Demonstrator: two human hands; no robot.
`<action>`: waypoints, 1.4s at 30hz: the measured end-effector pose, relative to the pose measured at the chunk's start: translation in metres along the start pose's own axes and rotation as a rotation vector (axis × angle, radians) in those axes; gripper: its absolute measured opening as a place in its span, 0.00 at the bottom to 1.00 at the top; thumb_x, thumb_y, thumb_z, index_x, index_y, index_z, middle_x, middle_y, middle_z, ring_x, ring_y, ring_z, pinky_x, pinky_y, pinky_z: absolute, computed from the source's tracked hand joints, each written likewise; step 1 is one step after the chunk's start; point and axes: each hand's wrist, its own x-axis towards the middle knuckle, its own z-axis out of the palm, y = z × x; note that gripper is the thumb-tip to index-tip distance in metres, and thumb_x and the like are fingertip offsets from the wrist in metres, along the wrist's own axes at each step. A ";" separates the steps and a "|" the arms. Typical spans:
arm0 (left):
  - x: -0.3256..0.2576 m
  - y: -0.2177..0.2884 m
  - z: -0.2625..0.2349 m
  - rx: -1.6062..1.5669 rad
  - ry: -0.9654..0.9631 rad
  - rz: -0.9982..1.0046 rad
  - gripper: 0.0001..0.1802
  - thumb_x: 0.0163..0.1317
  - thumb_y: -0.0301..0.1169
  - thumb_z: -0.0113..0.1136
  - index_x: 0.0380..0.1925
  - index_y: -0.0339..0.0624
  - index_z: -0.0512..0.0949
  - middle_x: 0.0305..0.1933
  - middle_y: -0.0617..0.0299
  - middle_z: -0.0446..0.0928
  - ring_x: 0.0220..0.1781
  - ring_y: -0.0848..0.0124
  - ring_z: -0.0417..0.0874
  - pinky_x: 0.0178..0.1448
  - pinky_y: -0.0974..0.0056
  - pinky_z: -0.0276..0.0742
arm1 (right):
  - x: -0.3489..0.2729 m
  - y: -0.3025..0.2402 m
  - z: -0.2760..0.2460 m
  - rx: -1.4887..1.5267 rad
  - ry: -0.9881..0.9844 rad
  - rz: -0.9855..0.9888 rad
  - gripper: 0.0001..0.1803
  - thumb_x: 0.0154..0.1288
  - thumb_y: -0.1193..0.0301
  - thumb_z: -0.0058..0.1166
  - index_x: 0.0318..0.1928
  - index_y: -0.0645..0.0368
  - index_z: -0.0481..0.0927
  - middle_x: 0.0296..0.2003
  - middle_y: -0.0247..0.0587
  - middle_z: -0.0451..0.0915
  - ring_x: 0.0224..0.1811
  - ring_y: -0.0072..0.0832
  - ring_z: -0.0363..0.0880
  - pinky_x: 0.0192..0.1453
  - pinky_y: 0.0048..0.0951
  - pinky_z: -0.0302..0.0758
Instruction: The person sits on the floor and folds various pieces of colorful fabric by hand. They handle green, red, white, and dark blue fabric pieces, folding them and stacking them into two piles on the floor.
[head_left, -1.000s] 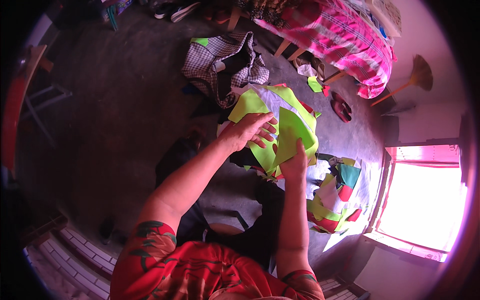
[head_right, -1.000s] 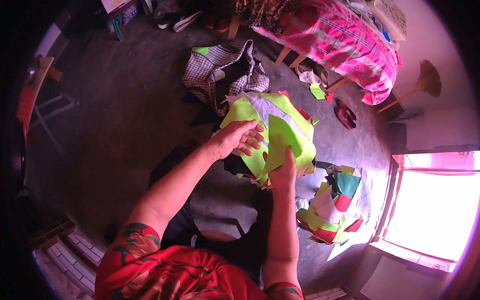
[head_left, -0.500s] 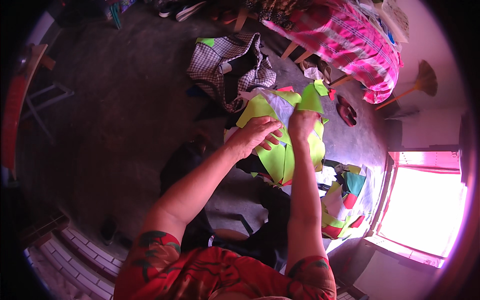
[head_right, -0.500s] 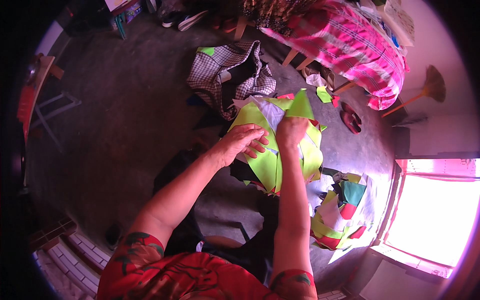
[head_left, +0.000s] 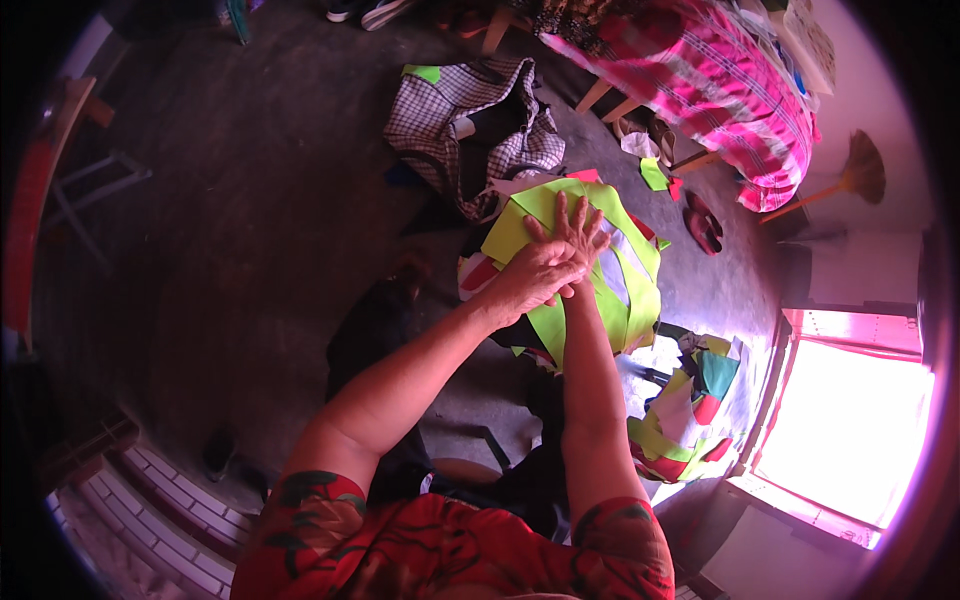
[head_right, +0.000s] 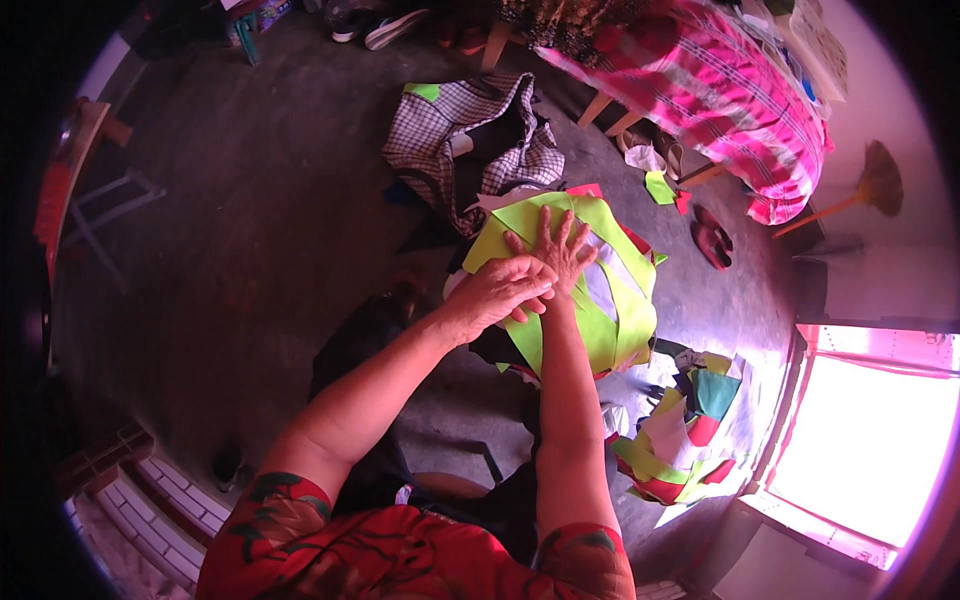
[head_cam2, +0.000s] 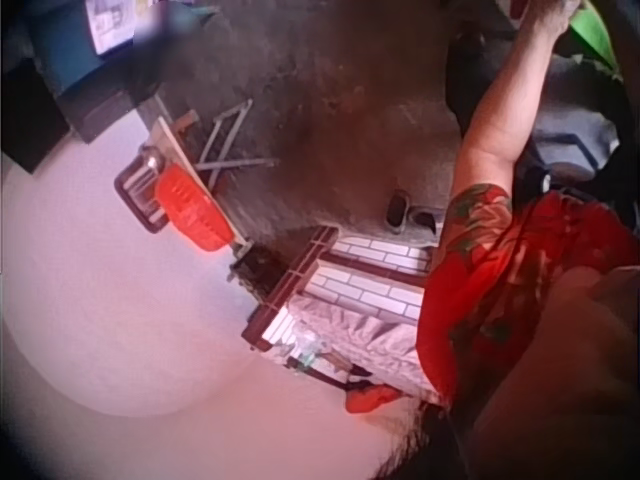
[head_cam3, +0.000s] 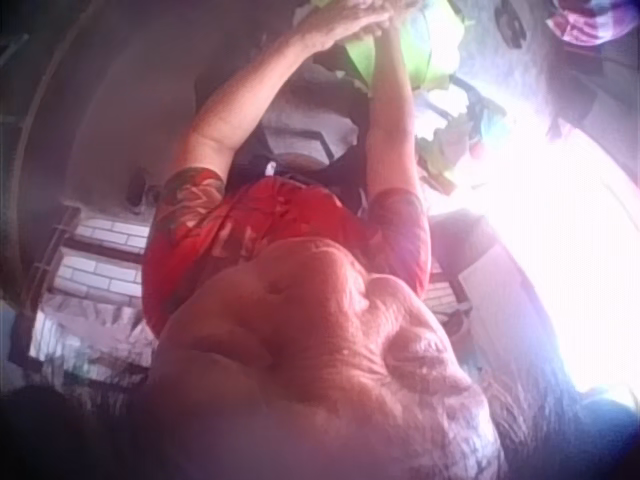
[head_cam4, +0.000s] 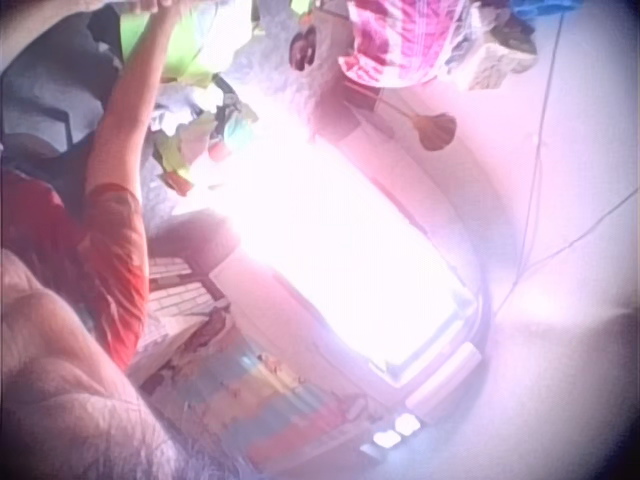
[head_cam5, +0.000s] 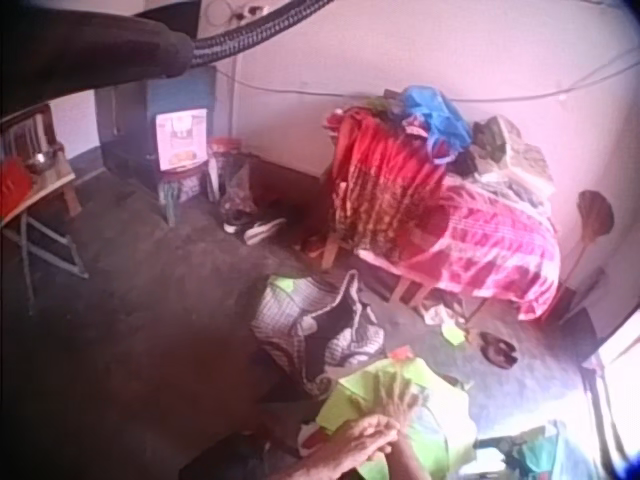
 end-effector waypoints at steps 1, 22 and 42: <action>0.000 -0.001 0.000 -0.006 0.005 -0.005 0.16 0.64 0.43 0.53 0.41 0.43 0.76 0.36 0.68 0.78 0.33 0.80 0.78 0.33 0.75 0.74 | 0.000 -0.001 0.001 0.001 0.002 0.003 0.47 0.53 0.29 0.36 0.69 0.38 0.53 0.71 0.44 0.45 0.73 0.55 0.33 0.67 0.68 0.30; 0.009 -0.027 0.011 0.649 0.093 0.273 0.13 0.62 0.37 0.52 0.38 0.38 0.76 0.32 0.55 0.79 0.34 0.64 0.81 0.37 0.64 0.74 | -0.125 0.015 -0.126 0.708 0.319 -0.259 0.27 0.63 0.60 0.52 0.61 0.55 0.68 0.64 0.52 0.60 0.67 0.46 0.58 0.68 0.43 0.56; 0.013 -0.079 0.029 1.086 -0.004 0.384 0.10 0.61 0.34 0.52 0.37 0.40 0.76 0.28 0.54 0.78 0.34 0.61 0.81 0.37 0.60 0.74 | -0.156 -0.012 -0.099 0.593 0.472 -0.409 0.09 0.52 0.68 0.51 0.33 0.55 0.79 0.37 0.40 0.76 0.45 0.38 0.74 0.57 0.46 0.61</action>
